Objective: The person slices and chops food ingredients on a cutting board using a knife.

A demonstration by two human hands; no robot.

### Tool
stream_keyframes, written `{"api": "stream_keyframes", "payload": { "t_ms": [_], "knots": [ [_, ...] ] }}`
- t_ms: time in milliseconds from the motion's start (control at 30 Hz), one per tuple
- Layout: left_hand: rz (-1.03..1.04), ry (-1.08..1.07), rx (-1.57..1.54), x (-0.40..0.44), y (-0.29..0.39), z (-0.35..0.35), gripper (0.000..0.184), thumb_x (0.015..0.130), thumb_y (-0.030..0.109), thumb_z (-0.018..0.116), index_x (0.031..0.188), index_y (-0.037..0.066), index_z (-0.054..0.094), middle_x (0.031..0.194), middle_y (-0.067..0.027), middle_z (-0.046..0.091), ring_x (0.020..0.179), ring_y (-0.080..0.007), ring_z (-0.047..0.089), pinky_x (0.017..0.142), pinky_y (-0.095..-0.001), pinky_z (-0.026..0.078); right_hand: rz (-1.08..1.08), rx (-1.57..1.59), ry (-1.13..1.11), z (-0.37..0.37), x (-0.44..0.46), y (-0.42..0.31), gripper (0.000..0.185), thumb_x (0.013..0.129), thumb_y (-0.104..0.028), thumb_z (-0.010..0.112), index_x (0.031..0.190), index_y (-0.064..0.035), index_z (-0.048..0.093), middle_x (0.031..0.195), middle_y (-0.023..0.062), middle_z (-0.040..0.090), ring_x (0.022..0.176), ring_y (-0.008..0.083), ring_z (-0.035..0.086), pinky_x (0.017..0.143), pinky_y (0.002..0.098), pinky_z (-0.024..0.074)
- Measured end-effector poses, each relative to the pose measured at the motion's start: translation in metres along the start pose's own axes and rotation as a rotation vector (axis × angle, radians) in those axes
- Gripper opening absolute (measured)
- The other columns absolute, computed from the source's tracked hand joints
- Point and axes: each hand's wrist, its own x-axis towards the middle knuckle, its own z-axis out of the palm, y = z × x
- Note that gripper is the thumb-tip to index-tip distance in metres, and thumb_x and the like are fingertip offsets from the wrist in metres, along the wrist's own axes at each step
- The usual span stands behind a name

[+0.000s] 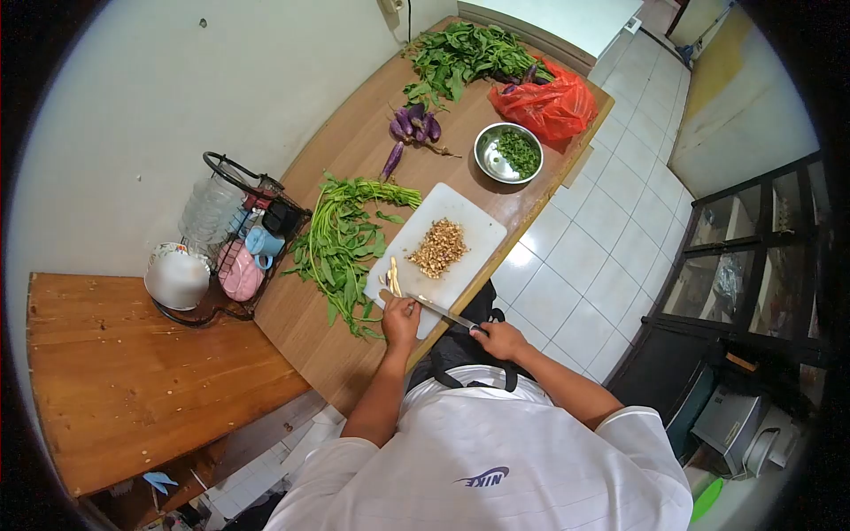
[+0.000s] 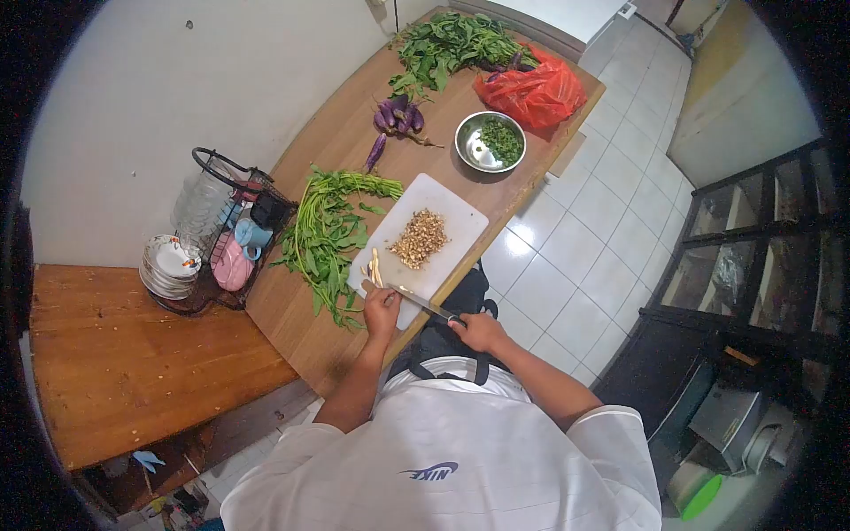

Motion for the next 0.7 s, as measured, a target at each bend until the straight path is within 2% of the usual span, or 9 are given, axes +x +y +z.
{"api": "stream_keyframes", "payload": {
  "t_ms": [67,267,433,700],
  "knots": [
    [0.08,0.029,0.026,-0.002,-0.002,0.001,0.012,0.083,0.014,0.08,0.091,0.005,0.08,0.092,-0.01,0.072,0.091,-0.0322,0.067,0.082,-0.0426,0.054,0.023,-0.017,0.017,0.0,0.0,-0.003,0.056,0.103,-0.059,0.048,0.112,-0.0098,0.073,0.101,0.0253,0.074,0.1,0.0471,0.07,0.089,0.0561,0.0551],
    [0.078,-0.004,0.006,-0.003,0.003,-0.003,0.017,0.082,0.013,0.08,0.096,0.005,0.081,0.096,-0.0102,0.073,0.095,-0.0328,0.067,0.085,-0.0415,0.054,0.051,0.022,0.106,0.008,0.012,-0.002,0.058,0.103,-0.059,0.049,0.113,-0.0076,0.073,0.101,0.0269,0.073,0.101,0.0465,0.069,0.089,0.0538,0.055],
    [0.057,0.002,0.033,-0.008,-0.005,0.0,0.015,0.082,0.014,0.08,0.094,0.005,0.08,0.097,-0.0103,0.073,0.098,-0.033,0.067,0.087,-0.0418,0.054,-0.02,0.056,0.018,0.01,-0.003,0.003,0.056,0.103,-0.058,0.049,0.111,-0.008,0.072,0.1,0.026,0.073,0.1,0.0465,0.069,0.088,0.054,0.0549],
    [-0.037,-0.02,-0.009,-0.008,0.008,-0.003,0.01,0.083,0.014,0.081,0.089,0.007,0.079,0.093,-0.0108,0.072,0.095,-0.0341,0.066,0.085,-0.0433,0.053,0.077,-0.005,0.081,-0.005,-0.004,-0.011,0.059,0.103,-0.06,0.049,0.115,-0.0075,0.072,0.106,0.026,0.074,0.103,0.0456,0.07,0.091,0.0543,0.0555]
  ]
}}
